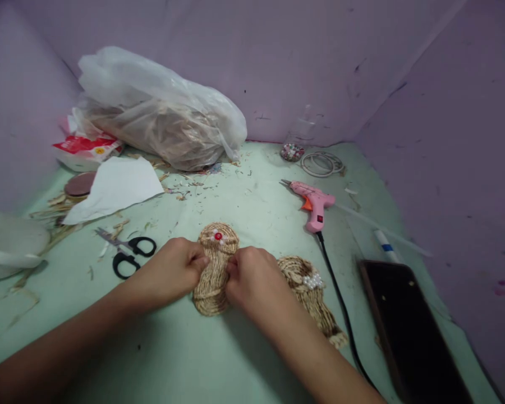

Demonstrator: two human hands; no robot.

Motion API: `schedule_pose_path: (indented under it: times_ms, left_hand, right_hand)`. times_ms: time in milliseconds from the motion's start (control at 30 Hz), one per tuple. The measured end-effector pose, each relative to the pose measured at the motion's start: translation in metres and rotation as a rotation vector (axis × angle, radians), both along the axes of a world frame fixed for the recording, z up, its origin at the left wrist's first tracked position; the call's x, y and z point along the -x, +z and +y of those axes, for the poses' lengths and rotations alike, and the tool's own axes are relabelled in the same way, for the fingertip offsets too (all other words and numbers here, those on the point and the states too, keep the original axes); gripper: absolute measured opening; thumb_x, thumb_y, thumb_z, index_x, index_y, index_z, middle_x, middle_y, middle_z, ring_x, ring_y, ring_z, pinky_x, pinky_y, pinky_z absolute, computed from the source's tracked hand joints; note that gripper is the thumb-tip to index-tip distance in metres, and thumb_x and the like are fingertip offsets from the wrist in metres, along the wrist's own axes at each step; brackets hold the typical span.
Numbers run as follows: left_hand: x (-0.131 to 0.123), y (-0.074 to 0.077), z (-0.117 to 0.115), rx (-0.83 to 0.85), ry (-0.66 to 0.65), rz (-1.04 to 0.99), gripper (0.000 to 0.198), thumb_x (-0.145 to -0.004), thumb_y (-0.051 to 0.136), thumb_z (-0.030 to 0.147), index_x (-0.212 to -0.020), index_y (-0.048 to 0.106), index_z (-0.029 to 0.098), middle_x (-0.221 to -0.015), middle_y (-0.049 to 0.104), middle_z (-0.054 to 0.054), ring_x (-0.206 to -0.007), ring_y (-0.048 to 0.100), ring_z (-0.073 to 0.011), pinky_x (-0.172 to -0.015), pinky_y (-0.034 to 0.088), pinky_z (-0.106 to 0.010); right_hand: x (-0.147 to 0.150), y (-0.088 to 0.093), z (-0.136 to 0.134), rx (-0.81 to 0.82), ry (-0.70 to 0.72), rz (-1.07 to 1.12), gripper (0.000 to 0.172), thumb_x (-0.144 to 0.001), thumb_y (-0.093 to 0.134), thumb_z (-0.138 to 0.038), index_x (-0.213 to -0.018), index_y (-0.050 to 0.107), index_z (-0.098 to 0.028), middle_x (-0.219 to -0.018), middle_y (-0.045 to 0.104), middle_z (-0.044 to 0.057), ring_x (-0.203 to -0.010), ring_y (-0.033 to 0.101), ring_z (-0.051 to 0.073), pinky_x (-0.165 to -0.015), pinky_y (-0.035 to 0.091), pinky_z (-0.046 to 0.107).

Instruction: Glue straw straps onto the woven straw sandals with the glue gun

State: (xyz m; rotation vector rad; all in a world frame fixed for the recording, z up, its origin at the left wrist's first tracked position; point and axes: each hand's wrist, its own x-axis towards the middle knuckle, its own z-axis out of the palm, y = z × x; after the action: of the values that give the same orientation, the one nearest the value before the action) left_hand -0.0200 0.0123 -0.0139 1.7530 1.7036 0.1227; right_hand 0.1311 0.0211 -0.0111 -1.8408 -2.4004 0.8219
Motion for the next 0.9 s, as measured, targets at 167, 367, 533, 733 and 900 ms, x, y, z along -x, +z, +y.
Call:
schedule_pose_path:
  times_ms: [167, 367, 533, 733, 900]
  left_hand:
    - [-0.003, -0.001, 0.002, -0.011, 0.037, 0.090, 0.026, -0.071, 0.050, 0.033, -0.051, 0.052, 0.017, -0.050, 0.050, -0.001, -0.050, 0.045, -0.0122, -0.046, 0.027, -0.026]
    - [-0.012, 0.002, 0.000, -0.007, -0.009, 0.277, 0.027, -0.070, 0.050, 0.044, -0.068, 0.059, 0.018, -0.065, 0.063, -0.008, -0.060, 0.057, -0.0211, -0.048, 0.029, -0.029]
    - [-0.015, 0.001, 0.000, -0.013, -0.035, 0.349, 0.026, -0.069, 0.048, 0.042, -0.075, 0.060, 0.019, -0.073, 0.066, -0.011, -0.068, 0.061, -0.0251, -0.051, 0.034, -0.030]
    - [-0.015, 0.000, 0.001, -0.025, -0.047, 0.315, 0.023, -0.070, 0.048, 0.039, -0.076, 0.059, 0.019, -0.076, 0.066, -0.011, -0.072, 0.063, -0.0257, -0.055, 0.038, -0.031]
    - [-0.016, 0.000, 0.000, -0.015, -0.028, 0.317, 0.021, -0.070, 0.049, 0.037, -0.073, 0.058, 0.018, -0.074, 0.066, -0.012, -0.072, 0.063, -0.0278, -0.054, 0.037, -0.031]
  right_hand:
    - [0.000, -0.005, -0.001, -0.028, -0.037, 0.008, 0.013, -0.072, 0.054, -0.013, -0.065, 0.063, -0.018, -0.061, 0.065, 0.005, -0.053, 0.051, 0.014, -0.049, 0.025, 0.025]
    - [-0.002, -0.013, 0.000, 0.006, -0.180, 0.093, 0.008, -0.069, 0.062, -0.018, -0.061, 0.062, -0.018, -0.056, 0.063, 0.001, -0.051, 0.050, 0.013, -0.049, 0.028, 0.024]
    - [-0.003, -0.013, 0.003, 0.049, -0.239, 0.163, 0.012, -0.067, 0.060, -0.016, -0.055, 0.059, -0.018, -0.048, 0.056, -0.002, -0.045, 0.045, 0.010, -0.047, 0.027, 0.022]
    - [-0.002, -0.011, 0.002, 0.053, -0.221, 0.177, 0.013, -0.062, 0.051, -0.009, -0.058, 0.059, -0.017, -0.050, 0.056, 0.000, -0.047, 0.044, 0.011, -0.046, 0.026, 0.022]
    - [-0.009, -0.013, 0.001, 0.080, -0.168, 0.196, 0.019, -0.063, 0.046, -0.006, -0.066, 0.063, -0.016, -0.061, 0.064, 0.004, -0.055, 0.053, 0.014, -0.050, 0.031, 0.023]
